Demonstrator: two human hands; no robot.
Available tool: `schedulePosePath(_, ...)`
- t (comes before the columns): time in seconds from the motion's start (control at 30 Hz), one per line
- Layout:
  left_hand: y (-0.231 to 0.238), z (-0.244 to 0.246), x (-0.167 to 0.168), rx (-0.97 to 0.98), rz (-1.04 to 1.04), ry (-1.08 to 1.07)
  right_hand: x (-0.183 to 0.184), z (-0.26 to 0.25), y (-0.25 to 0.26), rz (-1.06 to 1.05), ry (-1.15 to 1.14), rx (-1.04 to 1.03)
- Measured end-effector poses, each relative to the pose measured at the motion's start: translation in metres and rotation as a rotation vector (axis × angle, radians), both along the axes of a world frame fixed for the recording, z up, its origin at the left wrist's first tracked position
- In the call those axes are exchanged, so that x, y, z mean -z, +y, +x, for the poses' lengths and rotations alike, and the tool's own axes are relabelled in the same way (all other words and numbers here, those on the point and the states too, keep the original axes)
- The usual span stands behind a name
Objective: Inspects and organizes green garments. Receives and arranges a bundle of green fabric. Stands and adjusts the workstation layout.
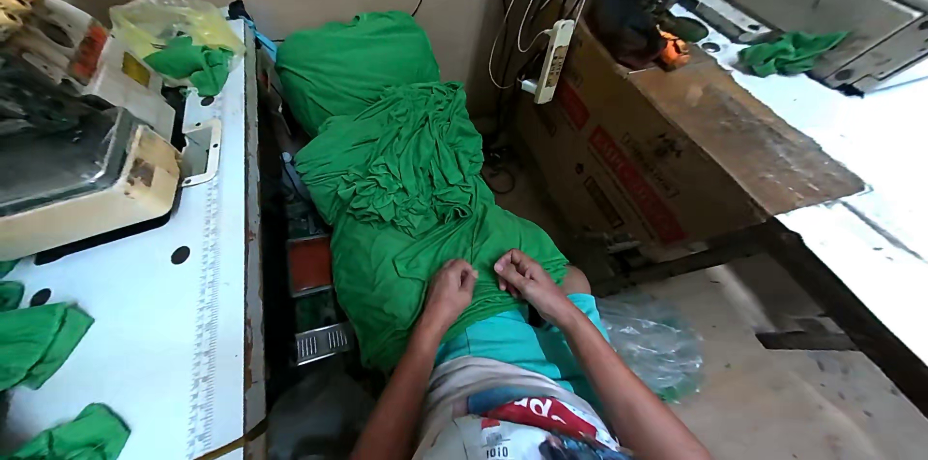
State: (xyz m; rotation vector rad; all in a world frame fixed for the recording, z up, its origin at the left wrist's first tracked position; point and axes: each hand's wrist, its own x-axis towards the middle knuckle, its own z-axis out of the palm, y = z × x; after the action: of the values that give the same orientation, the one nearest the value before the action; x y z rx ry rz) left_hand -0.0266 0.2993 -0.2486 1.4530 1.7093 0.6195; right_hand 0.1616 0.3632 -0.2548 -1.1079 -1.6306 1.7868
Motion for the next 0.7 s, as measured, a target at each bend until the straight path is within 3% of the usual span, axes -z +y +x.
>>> schedulePosePath(0.1, 0.001, 0.007, -0.007, 0.079, 0.054, 0.13, 0.0, 0.001, 0.001, 0.006, -0.012, -0.003)
schedulePosePath(0.27, -0.001, -0.001, 0.005, -0.028, 0.122, -0.005, -0.007, 0.004, 0.005, 0.07, -0.225, -0.165)
schedulePosePath(0.53, -0.006, 0.003, 0.014, -0.094, 0.195, -0.007, -0.025, -0.012, 0.003, 0.295, -0.64, -0.372)
schedulePosePath(0.7, -0.008, 0.002, 0.017, -0.131, 0.228, -0.05, -0.025, -0.014, 0.001, 0.329, -0.665, -0.357)
